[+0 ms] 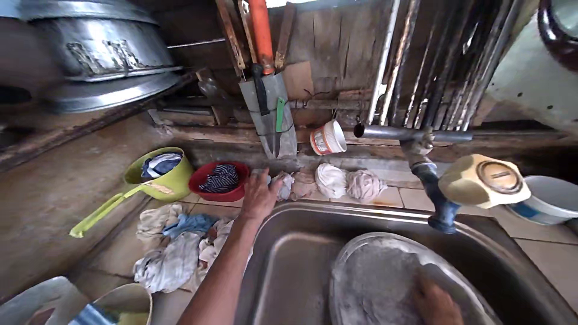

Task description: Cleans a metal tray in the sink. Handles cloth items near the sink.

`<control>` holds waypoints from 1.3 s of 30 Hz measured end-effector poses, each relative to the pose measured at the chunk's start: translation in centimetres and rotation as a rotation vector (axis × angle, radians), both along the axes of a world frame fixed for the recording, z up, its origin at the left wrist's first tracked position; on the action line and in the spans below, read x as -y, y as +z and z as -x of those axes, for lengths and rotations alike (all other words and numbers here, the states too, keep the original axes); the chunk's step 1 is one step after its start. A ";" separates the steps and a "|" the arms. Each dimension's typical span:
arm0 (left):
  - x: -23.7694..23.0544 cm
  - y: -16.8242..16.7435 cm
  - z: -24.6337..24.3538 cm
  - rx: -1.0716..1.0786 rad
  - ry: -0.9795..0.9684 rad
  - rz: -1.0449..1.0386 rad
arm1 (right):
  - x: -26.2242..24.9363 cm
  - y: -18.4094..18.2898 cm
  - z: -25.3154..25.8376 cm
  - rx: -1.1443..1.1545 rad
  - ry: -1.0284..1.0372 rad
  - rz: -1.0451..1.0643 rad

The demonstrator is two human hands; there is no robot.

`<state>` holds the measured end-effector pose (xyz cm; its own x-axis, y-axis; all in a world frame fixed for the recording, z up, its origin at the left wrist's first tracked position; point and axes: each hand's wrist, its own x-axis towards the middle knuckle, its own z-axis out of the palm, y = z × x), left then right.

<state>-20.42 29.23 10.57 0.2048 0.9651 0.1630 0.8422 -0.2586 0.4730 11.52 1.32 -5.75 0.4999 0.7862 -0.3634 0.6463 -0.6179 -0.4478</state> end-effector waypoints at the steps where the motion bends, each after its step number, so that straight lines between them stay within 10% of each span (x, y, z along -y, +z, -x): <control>1: 0.5 0.4 -0.2 -0.060 -0.035 0.048 | -0.1 0.0 0.1 0.012 -0.035 0.110; 5: 9.1 0.1 -6.4 0.016 -0.354 0.245 | -1.7 3.4 0.2 -0.040 0.161 0.204; 9: 16.2 -8.7 -13.2 0.541 -0.791 0.586 | -2.2 12.6 -0.2 -0.402 0.202 -0.188; 15: 20.1 -12.0 -15.9 0.959 -0.295 0.770 | -0.7 12.0 -1.3 -1.008 -0.303 -0.608; 21: 21.7 -8.0 -20.5 0.358 -0.368 0.391 | -0.9 6.1 5.1 -1.359 -0.764 -0.697; 26: 16.9 -12.3 -18.7 0.066 -0.274 0.605 | 0.1 4.1 2.1 -1.101 -0.660 -0.432; 30: 20.0 -10.7 -19.4 0.358 -0.453 0.709 | -0.2 1.7 3.0 -0.912 -0.689 -0.410; 35: 18.0 -12.6 -18.2 0.924 -0.039 0.900 | -0.6 8.2 2.6 -0.914 -0.319 -0.480; 39: 18.5 -13.5 -17.2 0.728 -0.278 1.022 | 2.2 5.7 -0.5 -0.443 -0.021 -0.278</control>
